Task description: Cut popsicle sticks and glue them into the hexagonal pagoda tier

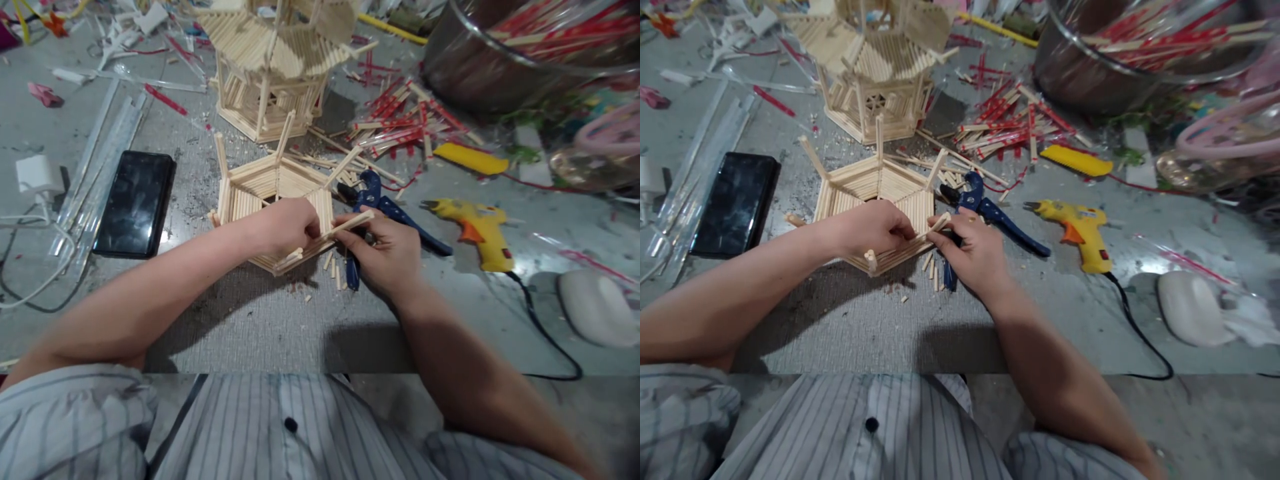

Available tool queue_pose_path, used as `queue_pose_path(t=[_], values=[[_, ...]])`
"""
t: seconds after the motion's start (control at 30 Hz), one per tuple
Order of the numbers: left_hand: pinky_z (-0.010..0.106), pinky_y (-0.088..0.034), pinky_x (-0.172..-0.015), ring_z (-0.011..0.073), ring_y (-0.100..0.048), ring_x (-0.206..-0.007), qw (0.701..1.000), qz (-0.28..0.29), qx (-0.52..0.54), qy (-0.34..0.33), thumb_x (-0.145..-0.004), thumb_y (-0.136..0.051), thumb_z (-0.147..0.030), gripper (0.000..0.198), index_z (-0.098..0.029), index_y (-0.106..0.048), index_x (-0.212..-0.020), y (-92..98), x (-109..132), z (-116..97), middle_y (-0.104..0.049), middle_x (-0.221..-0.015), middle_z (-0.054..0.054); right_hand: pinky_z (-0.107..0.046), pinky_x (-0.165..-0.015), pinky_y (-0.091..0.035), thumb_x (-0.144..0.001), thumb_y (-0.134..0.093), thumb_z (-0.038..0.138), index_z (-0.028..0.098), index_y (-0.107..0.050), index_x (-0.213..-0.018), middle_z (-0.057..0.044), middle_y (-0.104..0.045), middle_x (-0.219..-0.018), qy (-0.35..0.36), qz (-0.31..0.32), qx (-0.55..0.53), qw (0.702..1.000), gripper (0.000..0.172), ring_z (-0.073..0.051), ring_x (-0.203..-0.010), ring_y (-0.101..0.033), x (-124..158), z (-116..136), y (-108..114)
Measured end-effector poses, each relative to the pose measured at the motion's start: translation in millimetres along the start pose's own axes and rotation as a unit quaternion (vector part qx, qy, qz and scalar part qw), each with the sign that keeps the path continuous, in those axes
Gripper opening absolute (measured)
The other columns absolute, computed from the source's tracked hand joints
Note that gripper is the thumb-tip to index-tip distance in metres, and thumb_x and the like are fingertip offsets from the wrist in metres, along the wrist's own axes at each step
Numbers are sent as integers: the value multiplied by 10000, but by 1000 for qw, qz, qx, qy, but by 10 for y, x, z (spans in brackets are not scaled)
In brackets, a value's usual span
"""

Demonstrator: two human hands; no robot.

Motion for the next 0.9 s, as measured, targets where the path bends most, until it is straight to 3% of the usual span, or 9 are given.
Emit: queue_pose_path(t=[0.17, 0.37, 0.53, 0.9], values=[[222, -348, -582, 118, -538, -632, 1000, 6, 12, -7, -688, -507, -160, 307, -103, -722, -900, -13, -6, 10, -690, -748, 55, -430, -869, -488, -802, -606, 294, 256, -683, -908, -22, -711, -881, -3, 7, 10, 1000, 137, -209, -856, -657, -31, 21, 36], [223, -340, -562, 107, -508, -570, 1000, 15, 7, -24, -692, -490, -148, 295, -97, -724, -864, 1, -9, 1, -654, -656, 40, -445, -940, -429, -787, -594, 284, 244, -682, -868, -4, -710, -800, 4, 54, 36, 998, 126, -181, -723, -642, -56, -1, 29], [222, -357, -586, 110, -530, -595, 1000, 22, 0, -8, -697, -515, -156, 314, -107, -716, -933, 12, -30, 33, -675, -727, 48, -440, -966, -404, -802, -565, 279, 211, -671, -771, 3, -692, -720, 27, 75, 43, 996, 129, -151, -640, -606, -70, 13, 20], [220, -350, -612, 112, -532, -630, 999, 39, -4, 6, -686, -508, -167, 320, -90, -707, -925, -2, -46, 58, -667, -727, 38, -458, -975, -388, -811, -557, 269, 213, -673, -804, -3, -706, -773, 21, 102, 48, 993, 128, -158, -673, -618, -84, 7, 8]])
Point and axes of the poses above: each hand's wrist, its own x-axis away from the middle knuckle, its own y-axis out of the back of the hand, z = x × y, the point moved 5 cm from there along -x, towards the middle knuckle
